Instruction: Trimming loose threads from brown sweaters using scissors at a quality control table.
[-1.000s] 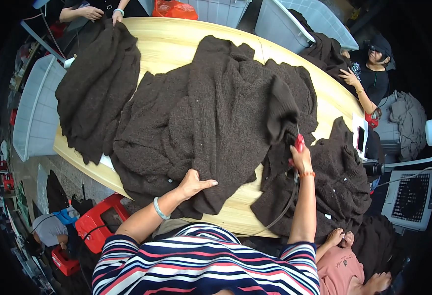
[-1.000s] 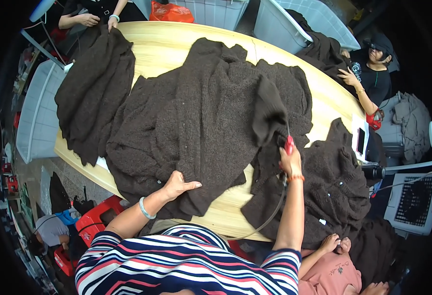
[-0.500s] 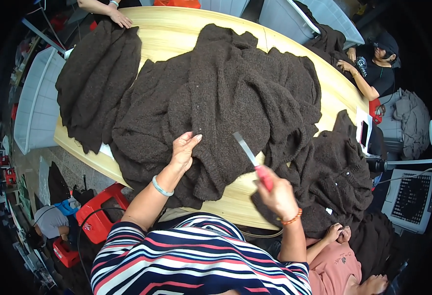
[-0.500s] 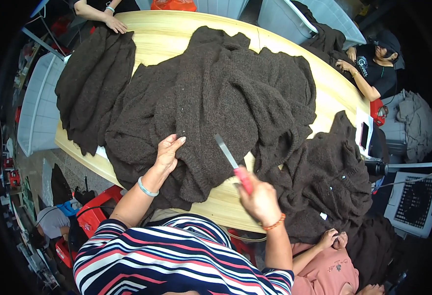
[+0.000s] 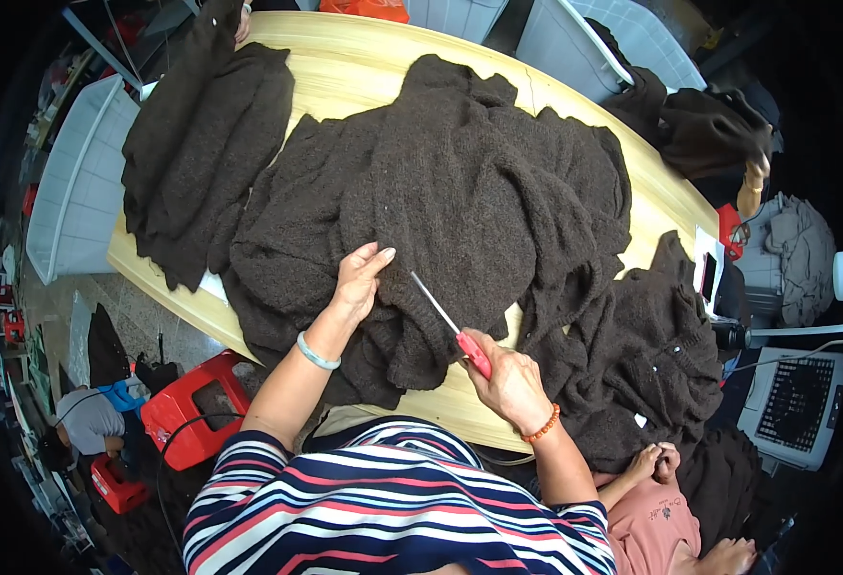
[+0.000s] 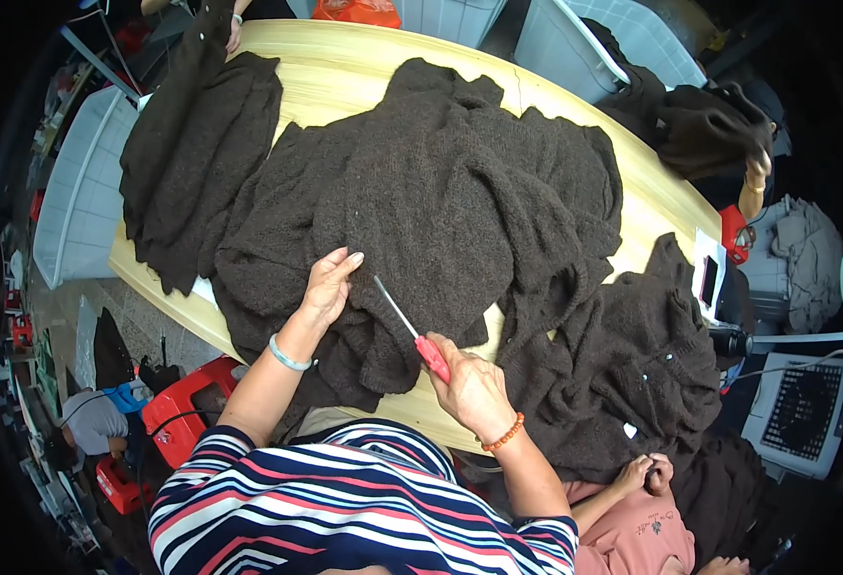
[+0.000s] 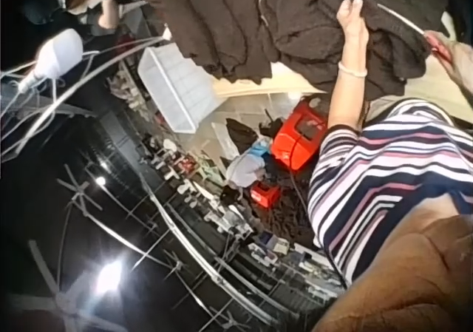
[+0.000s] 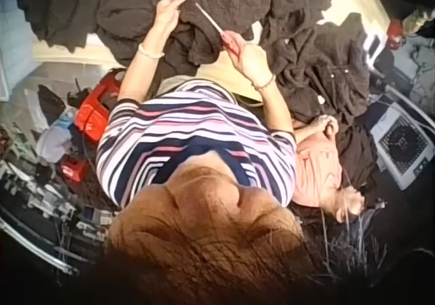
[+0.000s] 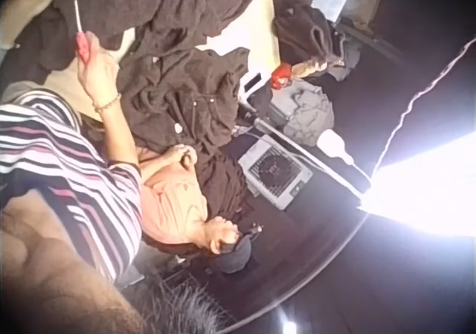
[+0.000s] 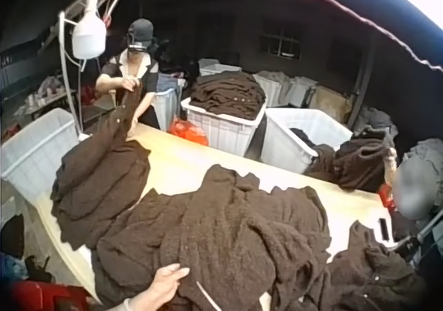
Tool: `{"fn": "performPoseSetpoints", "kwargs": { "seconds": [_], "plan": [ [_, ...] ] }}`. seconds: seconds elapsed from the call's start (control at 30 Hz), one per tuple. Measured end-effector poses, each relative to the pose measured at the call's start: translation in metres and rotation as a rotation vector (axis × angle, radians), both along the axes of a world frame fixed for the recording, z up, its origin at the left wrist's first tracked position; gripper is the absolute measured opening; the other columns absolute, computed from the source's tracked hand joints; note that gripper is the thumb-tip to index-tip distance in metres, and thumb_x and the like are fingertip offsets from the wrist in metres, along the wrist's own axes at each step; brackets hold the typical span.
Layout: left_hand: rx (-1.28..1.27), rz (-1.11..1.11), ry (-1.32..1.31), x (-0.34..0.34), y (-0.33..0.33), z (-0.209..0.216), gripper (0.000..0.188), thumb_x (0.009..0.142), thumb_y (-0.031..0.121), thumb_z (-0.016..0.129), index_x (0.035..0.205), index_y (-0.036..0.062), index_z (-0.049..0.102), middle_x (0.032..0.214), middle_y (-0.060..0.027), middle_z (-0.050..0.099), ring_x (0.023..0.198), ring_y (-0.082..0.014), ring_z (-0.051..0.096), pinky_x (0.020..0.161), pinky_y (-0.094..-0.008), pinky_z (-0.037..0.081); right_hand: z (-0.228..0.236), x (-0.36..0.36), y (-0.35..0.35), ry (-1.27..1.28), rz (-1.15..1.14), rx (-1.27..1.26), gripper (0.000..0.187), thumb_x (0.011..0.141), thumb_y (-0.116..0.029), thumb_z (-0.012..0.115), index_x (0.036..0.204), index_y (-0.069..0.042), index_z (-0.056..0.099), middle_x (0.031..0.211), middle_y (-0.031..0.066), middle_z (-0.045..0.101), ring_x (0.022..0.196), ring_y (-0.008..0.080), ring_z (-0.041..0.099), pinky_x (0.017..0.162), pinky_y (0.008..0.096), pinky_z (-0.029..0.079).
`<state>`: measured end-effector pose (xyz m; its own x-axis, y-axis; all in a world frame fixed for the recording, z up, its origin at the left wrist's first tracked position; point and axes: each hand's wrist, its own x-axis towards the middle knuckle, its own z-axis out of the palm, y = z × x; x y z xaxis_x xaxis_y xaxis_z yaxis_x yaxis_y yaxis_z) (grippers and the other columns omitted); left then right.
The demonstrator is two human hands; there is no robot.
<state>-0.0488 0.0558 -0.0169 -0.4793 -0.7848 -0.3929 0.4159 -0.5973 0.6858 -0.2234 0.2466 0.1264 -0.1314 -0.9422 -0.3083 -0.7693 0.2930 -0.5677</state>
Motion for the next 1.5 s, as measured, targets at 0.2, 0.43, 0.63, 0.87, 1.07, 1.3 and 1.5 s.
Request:
{"fn": "performPoseSetpoints", "kwargs": {
  "seconds": [0.2,0.43,0.63,0.87,1.07,1.3,1.5],
  "plan": [
    [-0.018,-0.001,-0.116,0.002,-0.002,-0.014,0.008,0.092,0.003,0.064,0.1,0.0036,0.067,0.097,-0.0043,0.069,0.085,-0.0123,0.066,0.077,-0.0265,0.054,-0.007,0.007,-0.016,0.075,0.004,-0.011,0.035,0.089,-0.024,0.064,0.12,-0.009,0.061,0.071,0.0198,0.066,0.07,0.0364,0.068,0.066,0.0452,0.054],
    [-0.065,-0.045,-0.082,0.011,0.001,-0.02,0.01,0.093,0.004,0.063,0.102,0.0045,0.066,0.099,-0.0037,0.069,0.086,-0.0121,0.066,0.077,-0.0255,0.053,-0.009,0.012,-0.028,0.018,0.054,-0.048,0.034,0.088,-0.025,0.064,0.117,-0.008,0.061,0.07,0.0204,0.066,0.068,0.0369,0.068,0.064,0.0459,0.054],
    [-0.068,-0.068,-0.064,0.018,-0.002,-0.022,0.012,0.095,0.006,0.06,0.105,0.0043,0.066,0.098,-0.0018,0.069,0.088,-0.0107,0.064,0.077,-0.025,0.052,-0.001,0.014,-0.035,-0.001,0.071,0.073,0.034,0.089,-0.025,0.064,0.119,-0.009,0.06,0.077,0.0217,0.067,0.076,0.0381,0.068,0.07,0.0456,0.054],
    [0.093,0.02,0.075,-0.008,-0.045,0.016,0.024,0.096,0.005,0.059,0.119,0.0042,0.054,0.106,-0.0042,0.065,0.092,-0.013,0.064,0.083,-0.0264,0.053,-0.002,0.009,-0.044,-0.03,0.005,-0.041,0.035,0.09,-0.024,0.064,0.121,-0.009,0.058,0.081,0.0209,0.068,0.079,0.0377,0.068,0.071,0.0455,0.054],
    [-0.073,0.072,-0.045,-0.016,-0.065,-0.017,0.013,0.092,0.001,0.063,0.105,0.0019,0.063,0.095,-0.0037,0.067,0.086,-0.0131,0.065,0.078,-0.0254,0.054,-0.002,0.01,-0.071,0.05,-0.077,0.003,0.036,0.09,-0.026,0.063,0.121,-0.009,0.06,0.081,0.0208,0.068,0.08,0.0397,0.067,0.074,0.0467,0.054],
    [-0.101,0.096,-0.166,-0.006,-0.06,-0.029,0.016,0.092,0.006,0.065,0.108,0.0025,0.065,0.091,-0.0001,0.067,0.074,-0.0068,0.061,0.064,-0.02,0.048,-0.013,0.009,-0.082,0.064,-0.059,-0.067,0.032,0.089,-0.026,0.064,0.114,-0.006,0.063,0.079,0.0217,0.068,0.076,0.0397,0.068,0.069,0.0475,0.054],
    [-0.127,0.055,-0.123,-0.008,-0.059,-0.021,0.013,0.093,0.005,0.063,0.106,0.0036,0.066,0.092,0.0005,0.068,0.077,-0.0063,0.062,0.065,-0.0205,0.048,-0.009,0.006,-0.09,0.041,-0.016,0.019,0.035,0.089,-0.028,0.064,0.117,-0.007,0.061,0.077,0.0213,0.067,0.078,0.0395,0.068,0.071,0.048,0.054]
  ]
}}
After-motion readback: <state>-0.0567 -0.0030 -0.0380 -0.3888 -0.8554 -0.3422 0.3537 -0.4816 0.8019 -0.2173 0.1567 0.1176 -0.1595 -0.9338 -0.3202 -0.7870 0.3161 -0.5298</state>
